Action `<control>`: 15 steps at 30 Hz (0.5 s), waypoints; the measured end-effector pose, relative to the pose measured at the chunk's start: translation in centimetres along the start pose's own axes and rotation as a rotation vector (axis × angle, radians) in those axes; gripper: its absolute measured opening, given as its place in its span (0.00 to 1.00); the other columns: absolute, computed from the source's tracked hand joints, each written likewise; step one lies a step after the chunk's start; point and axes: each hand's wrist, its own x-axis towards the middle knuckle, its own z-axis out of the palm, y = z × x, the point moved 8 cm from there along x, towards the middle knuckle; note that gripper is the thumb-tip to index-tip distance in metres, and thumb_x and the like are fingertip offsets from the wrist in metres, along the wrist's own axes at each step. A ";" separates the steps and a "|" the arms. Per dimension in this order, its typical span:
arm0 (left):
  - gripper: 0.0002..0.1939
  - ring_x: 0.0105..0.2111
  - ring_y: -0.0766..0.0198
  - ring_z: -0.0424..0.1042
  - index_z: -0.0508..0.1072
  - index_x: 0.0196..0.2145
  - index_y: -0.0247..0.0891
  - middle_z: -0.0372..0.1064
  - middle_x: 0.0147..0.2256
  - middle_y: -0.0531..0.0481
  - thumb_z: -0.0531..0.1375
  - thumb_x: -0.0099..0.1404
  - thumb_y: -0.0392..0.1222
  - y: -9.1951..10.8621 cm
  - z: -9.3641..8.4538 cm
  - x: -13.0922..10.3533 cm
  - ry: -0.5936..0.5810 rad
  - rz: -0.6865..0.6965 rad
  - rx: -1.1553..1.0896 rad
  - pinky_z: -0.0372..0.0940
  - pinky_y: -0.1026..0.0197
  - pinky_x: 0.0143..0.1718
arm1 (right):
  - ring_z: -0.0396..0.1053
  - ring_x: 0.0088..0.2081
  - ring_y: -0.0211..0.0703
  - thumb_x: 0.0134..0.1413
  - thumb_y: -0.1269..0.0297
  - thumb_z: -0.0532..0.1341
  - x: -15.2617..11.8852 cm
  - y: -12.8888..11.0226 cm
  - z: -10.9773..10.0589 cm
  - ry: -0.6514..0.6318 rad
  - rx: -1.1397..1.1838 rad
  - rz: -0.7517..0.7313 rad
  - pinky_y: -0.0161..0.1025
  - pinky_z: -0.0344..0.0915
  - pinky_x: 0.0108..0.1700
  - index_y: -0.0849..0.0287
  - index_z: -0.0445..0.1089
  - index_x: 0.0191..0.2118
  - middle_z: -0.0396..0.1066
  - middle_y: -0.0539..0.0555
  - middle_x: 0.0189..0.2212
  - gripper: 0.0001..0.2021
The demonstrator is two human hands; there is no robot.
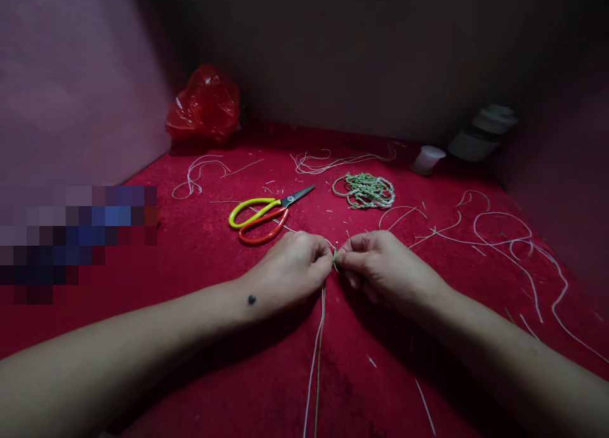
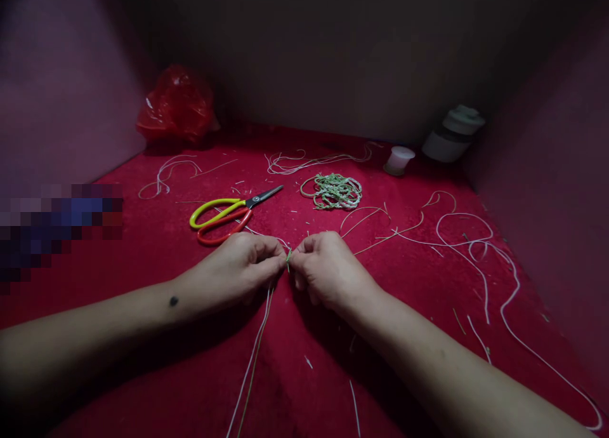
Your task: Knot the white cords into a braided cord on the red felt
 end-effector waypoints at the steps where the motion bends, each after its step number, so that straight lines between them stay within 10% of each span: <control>1: 0.15 0.15 0.73 0.55 0.67 0.21 0.34 0.60 0.15 0.54 0.49 0.61 0.41 -0.1 0.1 0.0 -0.018 -0.009 -0.008 0.48 0.68 0.18 | 0.46 0.07 0.27 0.48 0.69 0.54 0.0 0.0 0.0 -0.004 0.005 -0.002 0.28 0.41 0.09 0.59 0.58 0.16 0.53 0.43 0.08 0.12; 15: 0.13 0.14 0.74 0.54 0.65 0.19 0.34 0.60 0.15 0.55 0.51 0.59 0.42 -1.0 0.7 0.5 -0.043 -0.063 -0.152 0.45 0.69 0.15 | 0.49 0.08 0.27 0.50 0.73 0.53 0.0 -0.4 0.0 0.041 -0.044 -0.018 0.27 0.42 0.09 0.59 0.58 0.17 0.55 0.43 0.09 0.13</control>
